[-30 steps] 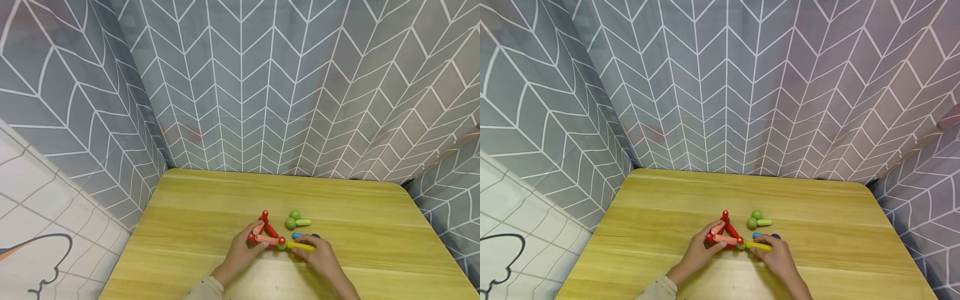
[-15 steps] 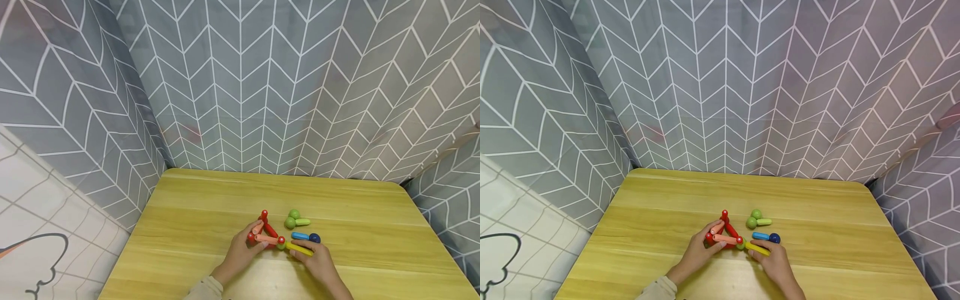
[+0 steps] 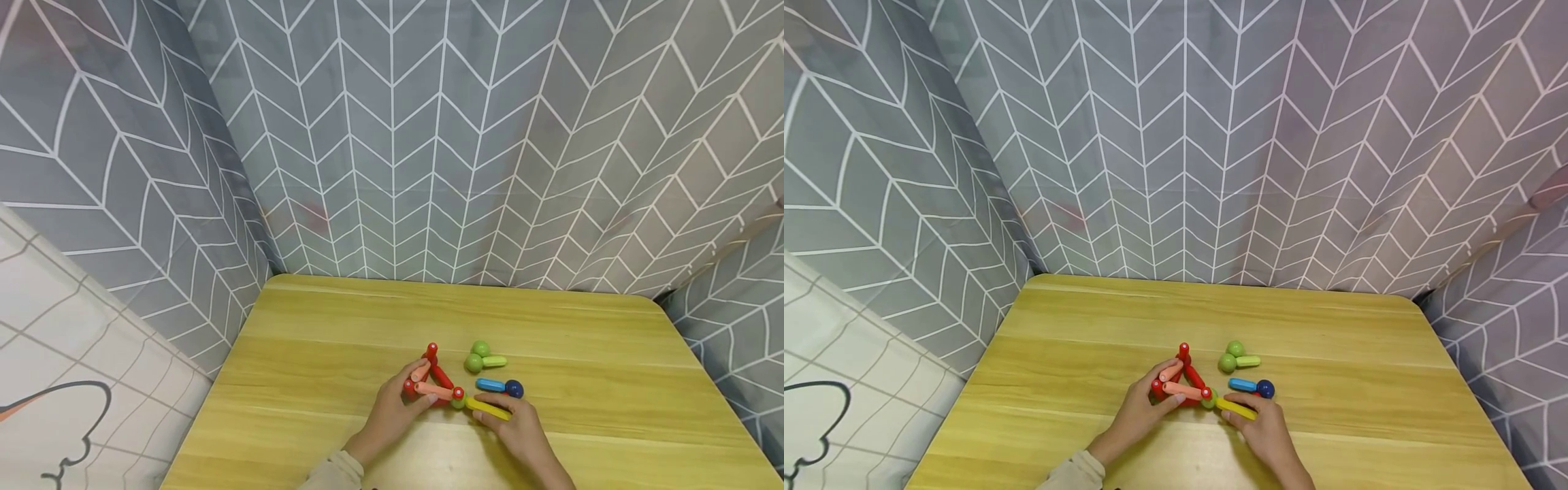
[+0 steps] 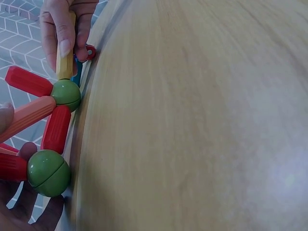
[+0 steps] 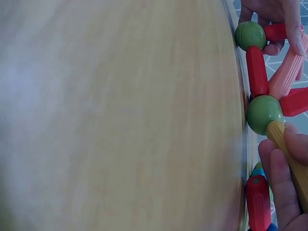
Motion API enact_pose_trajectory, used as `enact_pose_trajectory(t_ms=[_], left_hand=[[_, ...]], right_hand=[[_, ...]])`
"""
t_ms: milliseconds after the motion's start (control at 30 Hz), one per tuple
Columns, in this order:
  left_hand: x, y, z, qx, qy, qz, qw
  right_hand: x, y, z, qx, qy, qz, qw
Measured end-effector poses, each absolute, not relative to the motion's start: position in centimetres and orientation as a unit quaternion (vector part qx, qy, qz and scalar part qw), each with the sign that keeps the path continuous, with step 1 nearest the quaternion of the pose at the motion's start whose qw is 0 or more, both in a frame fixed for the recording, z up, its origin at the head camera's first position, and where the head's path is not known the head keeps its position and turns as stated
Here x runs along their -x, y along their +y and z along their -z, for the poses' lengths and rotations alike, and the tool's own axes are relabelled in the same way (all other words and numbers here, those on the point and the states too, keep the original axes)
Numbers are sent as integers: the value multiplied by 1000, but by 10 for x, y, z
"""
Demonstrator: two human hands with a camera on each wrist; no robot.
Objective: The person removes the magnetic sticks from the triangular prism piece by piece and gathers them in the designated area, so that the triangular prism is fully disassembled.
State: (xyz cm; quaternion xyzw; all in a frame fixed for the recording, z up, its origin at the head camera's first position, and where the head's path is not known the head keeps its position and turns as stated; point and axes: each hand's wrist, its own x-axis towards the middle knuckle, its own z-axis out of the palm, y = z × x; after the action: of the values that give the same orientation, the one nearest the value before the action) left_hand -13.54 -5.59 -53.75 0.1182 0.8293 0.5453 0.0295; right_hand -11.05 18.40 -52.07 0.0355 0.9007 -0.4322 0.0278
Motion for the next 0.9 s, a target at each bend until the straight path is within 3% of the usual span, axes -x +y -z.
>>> enact_pose_trajectory(t_ms=[467,900], left_hand=[[135,-56,539,-127,827,-547,30],[134,-56,538,-125,825,-551,33]], right_hand=[[108,187,523,66,897,430,80],[102,198,520,49,887,442,123]])
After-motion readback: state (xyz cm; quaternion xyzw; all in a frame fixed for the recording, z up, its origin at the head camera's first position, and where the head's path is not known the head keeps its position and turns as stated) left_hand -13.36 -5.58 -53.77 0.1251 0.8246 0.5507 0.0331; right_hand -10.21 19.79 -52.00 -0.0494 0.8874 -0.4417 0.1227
